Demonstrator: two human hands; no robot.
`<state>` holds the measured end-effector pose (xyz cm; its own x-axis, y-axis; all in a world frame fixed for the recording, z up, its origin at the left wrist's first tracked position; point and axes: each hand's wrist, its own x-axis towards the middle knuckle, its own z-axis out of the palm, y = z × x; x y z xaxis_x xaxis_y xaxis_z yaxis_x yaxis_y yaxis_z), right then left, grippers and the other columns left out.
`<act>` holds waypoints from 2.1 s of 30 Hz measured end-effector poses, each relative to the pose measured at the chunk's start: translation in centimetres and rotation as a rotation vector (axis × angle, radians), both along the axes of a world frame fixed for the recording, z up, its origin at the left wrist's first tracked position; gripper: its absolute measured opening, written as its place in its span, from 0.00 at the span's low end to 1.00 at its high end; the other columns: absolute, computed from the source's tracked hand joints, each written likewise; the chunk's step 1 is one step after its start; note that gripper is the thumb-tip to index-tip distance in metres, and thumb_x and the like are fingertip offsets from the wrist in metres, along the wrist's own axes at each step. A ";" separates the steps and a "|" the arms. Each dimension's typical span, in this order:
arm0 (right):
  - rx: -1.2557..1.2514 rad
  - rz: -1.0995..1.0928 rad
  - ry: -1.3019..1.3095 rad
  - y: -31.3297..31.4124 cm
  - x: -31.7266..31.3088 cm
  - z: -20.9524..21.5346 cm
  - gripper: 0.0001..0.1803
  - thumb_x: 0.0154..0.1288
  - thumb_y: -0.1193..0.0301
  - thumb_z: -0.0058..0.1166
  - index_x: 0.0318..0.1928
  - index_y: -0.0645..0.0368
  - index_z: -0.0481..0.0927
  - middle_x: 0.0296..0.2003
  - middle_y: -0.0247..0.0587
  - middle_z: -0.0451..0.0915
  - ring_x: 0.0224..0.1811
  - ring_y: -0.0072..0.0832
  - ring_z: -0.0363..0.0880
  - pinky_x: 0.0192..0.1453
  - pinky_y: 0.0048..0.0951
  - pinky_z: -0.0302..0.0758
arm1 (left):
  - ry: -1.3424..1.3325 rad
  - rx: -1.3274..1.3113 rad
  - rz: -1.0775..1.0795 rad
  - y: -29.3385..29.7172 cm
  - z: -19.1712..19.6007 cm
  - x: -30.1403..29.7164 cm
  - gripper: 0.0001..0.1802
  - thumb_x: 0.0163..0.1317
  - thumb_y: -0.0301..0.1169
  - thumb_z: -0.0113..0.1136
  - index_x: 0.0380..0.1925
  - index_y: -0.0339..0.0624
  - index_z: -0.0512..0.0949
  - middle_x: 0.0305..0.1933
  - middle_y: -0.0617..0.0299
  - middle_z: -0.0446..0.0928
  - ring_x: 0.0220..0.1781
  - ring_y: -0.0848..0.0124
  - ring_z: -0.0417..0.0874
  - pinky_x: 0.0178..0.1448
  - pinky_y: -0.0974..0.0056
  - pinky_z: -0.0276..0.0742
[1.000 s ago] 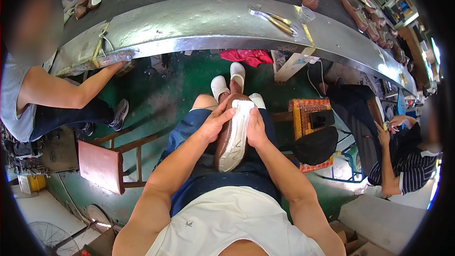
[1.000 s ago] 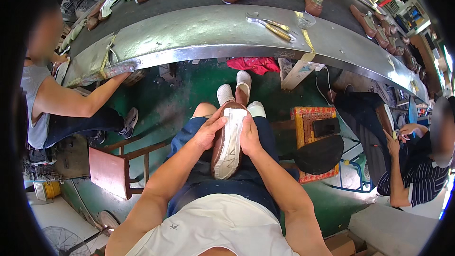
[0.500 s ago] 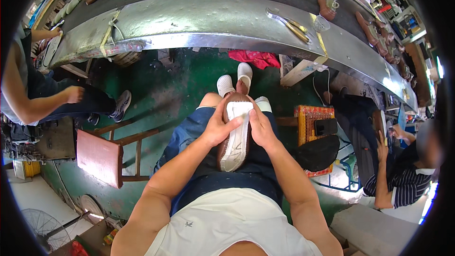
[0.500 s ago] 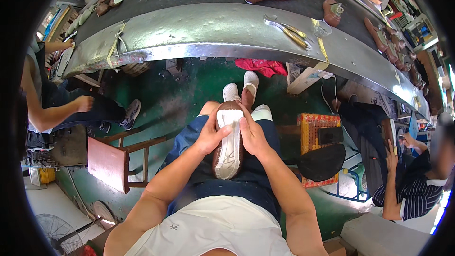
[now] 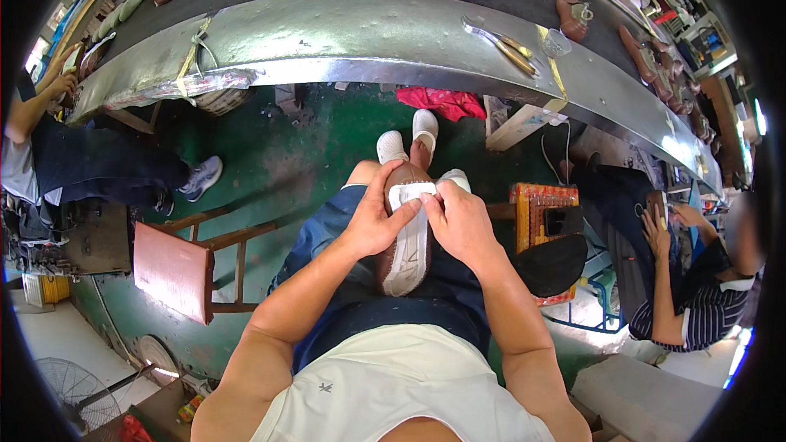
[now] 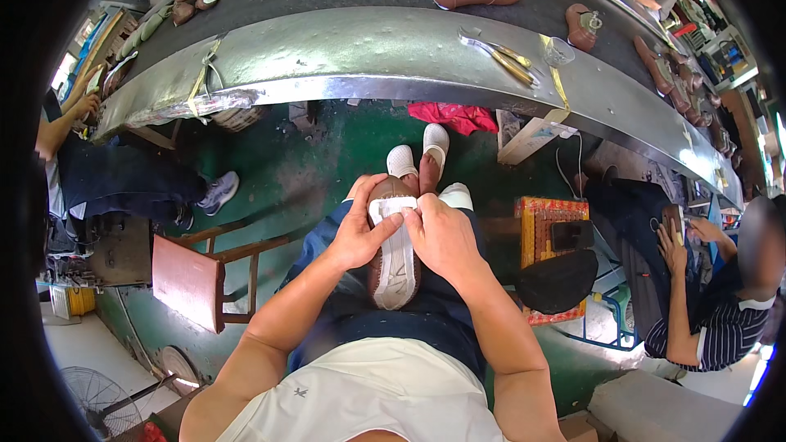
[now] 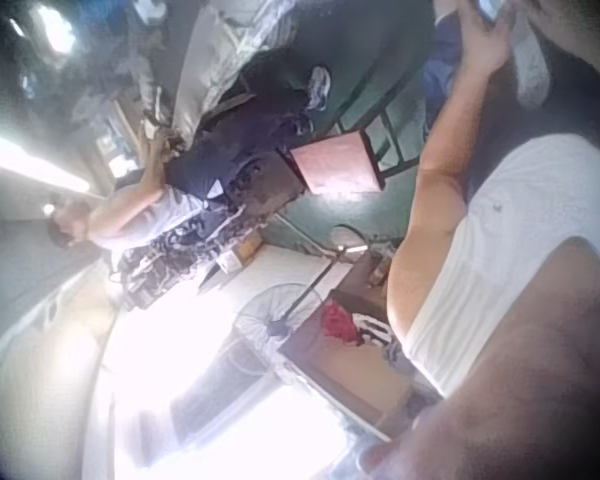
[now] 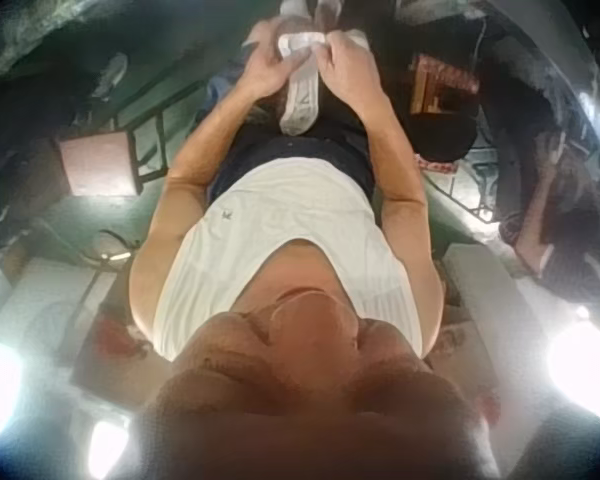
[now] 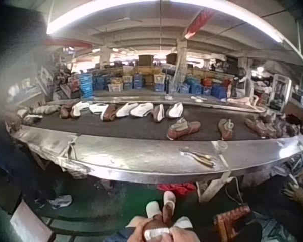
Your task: Trimming excess material and adjusting shoe uppers on an assembly line conveyor belt.
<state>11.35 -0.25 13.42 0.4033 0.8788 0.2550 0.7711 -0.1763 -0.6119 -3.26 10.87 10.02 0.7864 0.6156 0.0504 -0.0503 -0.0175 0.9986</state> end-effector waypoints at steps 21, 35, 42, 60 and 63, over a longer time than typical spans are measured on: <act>0.346 0.386 0.965 1.1 -3.2 -4.3 0.34 0.86 0.54 0.22 0.78 0.67 0.52 0.75 0.51 0.60 0.79 0.36 0.56 0.81 0.34 0.52 | -0.104 -0.113 -0.068 -0.5 0.4 -3.5 0.43 0.62 0.24 0.67 0.74 0.44 0.56 0.69 0.54 0.66 0.69 0.65 0.70 0.72 0.59 0.68; 0.307 0.350 0.594 -0.3 -3.7 -4.5 0.31 0.84 0.61 0.30 0.76 0.72 0.53 0.73 0.66 0.60 0.78 0.55 0.58 0.80 0.42 0.56 | -0.099 -0.329 -0.138 0.0 -0.6 -4.2 0.47 0.64 0.25 0.70 0.76 0.49 0.50 0.71 0.59 0.63 0.70 0.68 0.67 0.73 0.60 0.66; 0.240 0.412 0.525 -0.7 -2.8 -3.8 0.34 0.84 0.59 0.32 0.76 0.73 0.49 0.73 0.67 0.59 0.78 0.56 0.58 0.80 0.42 0.55 | -0.108 -0.378 -0.218 0.6 -0.4 -4.2 0.48 0.65 0.23 0.68 0.77 0.51 0.48 0.70 0.60 0.64 0.70 0.68 0.68 0.72 0.60 0.67; 0.069 0.318 0.599 -0.4 -2.7 -3.2 0.32 0.80 0.66 0.40 0.74 0.73 0.48 0.67 0.75 0.64 0.69 0.61 0.69 0.74 0.45 0.65 | -0.066 -0.507 -0.252 0.8 -0.3 -3.6 0.58 0.58 0.17 0.61 0.80 0.58 0.36 0.70 0.56 0.64 0.69 0.66 0.70 0.71 0.60 0.69; -0.002 0.284 0.715 -0.7 -1.8 -3.5 0.34 0.78 0.65 0.47 0.75 0.69 0.50 0.65 0.71 0.67 0.70 0.57 0.69 0.74 0.43 0.65 | 0.027 -0.300 -0.330 1.3 -0.6 -3.2 0.59 0.58 0.17 0.61 0.80 0.55 0.33 0.72 0.51 0.64 0.71 0.62 0.70 0.72 0.59 0.67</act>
